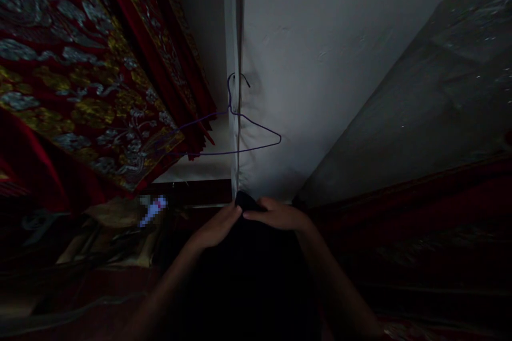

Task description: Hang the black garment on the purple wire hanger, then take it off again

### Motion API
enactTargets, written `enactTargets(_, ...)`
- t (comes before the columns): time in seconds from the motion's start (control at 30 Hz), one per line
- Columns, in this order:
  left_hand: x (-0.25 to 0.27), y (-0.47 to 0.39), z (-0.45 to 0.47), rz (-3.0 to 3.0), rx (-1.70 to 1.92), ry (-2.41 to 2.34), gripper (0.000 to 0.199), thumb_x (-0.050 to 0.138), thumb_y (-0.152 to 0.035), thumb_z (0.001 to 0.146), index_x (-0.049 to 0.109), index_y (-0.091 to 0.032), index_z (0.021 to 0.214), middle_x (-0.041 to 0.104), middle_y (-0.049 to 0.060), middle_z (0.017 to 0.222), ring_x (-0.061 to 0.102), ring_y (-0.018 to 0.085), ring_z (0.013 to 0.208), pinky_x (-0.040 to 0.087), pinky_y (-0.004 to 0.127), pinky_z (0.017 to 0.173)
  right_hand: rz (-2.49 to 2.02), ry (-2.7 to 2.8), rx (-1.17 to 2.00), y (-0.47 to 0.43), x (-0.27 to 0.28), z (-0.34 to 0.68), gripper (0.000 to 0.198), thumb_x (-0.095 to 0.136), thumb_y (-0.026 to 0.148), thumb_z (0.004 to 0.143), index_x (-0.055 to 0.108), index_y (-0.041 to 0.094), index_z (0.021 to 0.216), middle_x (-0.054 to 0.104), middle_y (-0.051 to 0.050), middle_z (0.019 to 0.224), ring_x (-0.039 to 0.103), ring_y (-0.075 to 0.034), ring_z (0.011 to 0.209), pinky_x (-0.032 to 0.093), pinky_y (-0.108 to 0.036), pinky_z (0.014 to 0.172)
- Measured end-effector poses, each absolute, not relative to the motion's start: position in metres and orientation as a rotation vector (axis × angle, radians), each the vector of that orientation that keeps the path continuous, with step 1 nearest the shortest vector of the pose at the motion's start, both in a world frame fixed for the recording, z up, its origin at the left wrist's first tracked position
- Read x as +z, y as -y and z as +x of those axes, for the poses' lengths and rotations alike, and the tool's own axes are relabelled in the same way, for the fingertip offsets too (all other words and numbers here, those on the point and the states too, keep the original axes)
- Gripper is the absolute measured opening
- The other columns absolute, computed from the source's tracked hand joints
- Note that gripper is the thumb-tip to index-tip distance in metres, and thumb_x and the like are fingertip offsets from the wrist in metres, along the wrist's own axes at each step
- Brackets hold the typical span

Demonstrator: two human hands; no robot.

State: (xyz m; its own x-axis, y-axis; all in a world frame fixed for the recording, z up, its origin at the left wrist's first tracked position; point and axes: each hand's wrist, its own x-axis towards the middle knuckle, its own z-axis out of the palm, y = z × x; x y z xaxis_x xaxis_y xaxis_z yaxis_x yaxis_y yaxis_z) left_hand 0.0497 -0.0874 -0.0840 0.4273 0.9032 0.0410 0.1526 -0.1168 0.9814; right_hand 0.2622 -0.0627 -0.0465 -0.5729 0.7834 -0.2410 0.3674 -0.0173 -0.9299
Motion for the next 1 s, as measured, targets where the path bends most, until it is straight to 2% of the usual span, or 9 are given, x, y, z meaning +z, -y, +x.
enactTargets(0.07, -0.102, 0.093, 0.039, 1.667, 0.579, -0.941, 0.040, 0.053, -0.053, 0.095, 0.074, -0.021, 0.105, 0.074, 0.008, 0.099, 0.067, 0.025, 0.096, 0.053, 0.034, 0.087, -1.201, 2.098, 1.438, 0.052, -0.026, 0.278, 0.040, 0.073, 0.050, 0.079, 0.061, 0.020, 0.056, 0.059, -0.001, 0.055, 0.049, -0.014, 0.051, 0.034, -0.026, 0.044)
enactTargets(0.17, -0.117, 0.091, 0.018, 1.832, 0.382, -0.978, 0.035, 0.059, -0.051, 0.092, 0.075, -0.020, 0.090, 0.074, 0.005, 0.083, 0.066, 0.023, 0.076, 0.050, 0.030, 0.070, -1.219, 2.108, 1.241, 0.029, -0.004, 0.295, 0.046, 0.063, 0.054, 0.087, 0.061, 0.019, 0.059, 0.058, -0.001, 0.055, 0.049, -0.014, 0.050, 0.034, -0.025, 0.044)
enactTargets(0.23, -0.113, 0.086, 0.000, 1.891, 0.418, -1.116, 0.036, 0.058, -0.051, 0.092, 0.074, -0.020, 0.085, 0.074, 0.004, 0.082, 0.065, 0.023, 0.074, 0.047, 0.029, 0.068, -1.194, 2.005, 1.095, 0.008, 0.000, 0.298, 0.044, 0.060, 0.055, 0.088, 0.064, 0.018, 0.065, 0.061, -0.002, 0.058, 0.052, -0.015, 0.052, 0.036, -0.025, 0.046)
enactTargets(0.37, -0.083, 0.074, -0.034, 1.855, 0.585, -1.363, 0.044, 0.051, -0.055, 0.095, 0.072, -0.018, 0.084, 0.072, 0.002, 0.079, 0.061, 0.021, 0.071, 0.043, 0.028, 0.066, -1.139, 1.708, 0.712, -0.044, -0.017, 0.285, 0.039, 0.055, 0.055, 0.088, 0.062, 0.020, 0.071, 0.065, -0.004, 0.069, 0.058, -0.019, 0.066, 0.046, -0.029, 0.061)
enactTargets(0.53, -0.053, 0.069, -0.064, 1.994, 0.587, -1.510, 0.044, 0.052, -0.056, 0.093, 0.068, -0.019, 0.075, 0.066, 0.001, 0.069, 0.057, 0.020, 0.067, 0.038, 0.027, 0.066, -1.170, 1.679, 0.743, -0.079, -0.056, 0.260, 0.039, 0.054, 0.058, 0.085, 0.060, 0.021, 0.073, 0.065, -0.004, 0.070, 0.060, -0.020, 0.071, 0.047, -0.031, 0.067)
enactTargets(0.7, -0.053, 0.067, -0.084, 1.958, 0.361, -1.493, 0.042, 0.051, -0.054, 0.092, 0.068, -0.020, 0.072, 0.070, 0.004, 0.074, 0.061, 0.022, 0.070, 0.040, 0.028, 0.068, -1.145, 1.749, 0.777, -0.065, -0.062, 0.271, 0.040, 0.059, 0.059, 0.082, 0.061, 0.020, 0.070, 0.068, -0.004, 0.070, 0.060, -0.020, 0.068, 0.047, -0.031, 0.064)
enactTargets(0.9, -0.024, 0.046, -0.096, 2.093, 0.665, -1.526, 0.038, 0.052, -0.051, 0.090, 0.068, -0.021, 0.075, 0.068, 0.006, 0.084, 0.063, 0.022, 0.080, 0.045, 0.031, 0.079, -1.157, 1.872, 0.718, -0.045, -0.034, 0.295, 0.039, 0.059, 0.056, 0.086, 0.064, 0.021, 0.070, 0.070, -0.005, 0.069, 0.061, -0.021, 0.066, 0.046, -0.031, 0.063)
enactTargets(1.0, -0.008, 0.036, -0.095, 2.020, 0.744, -1.572, 0.039, 0.054, -0.054, 0.087, 0.067, -0.020, 0.073, 0.066, 0.004, 0.077, 0.059, 0.021, 0.072, 0.046, 0.029, 0.069, -1.157, 1.876, 0.704, -0.042, -0.026, 0.296, 0.042, 0.058, 0.057, 0.086, 0.062, 0.021, 0.066, 0.068, -0.004, 0.068, 0.060, -0.019, 0.064, 0.044, -0.029, 0.060)
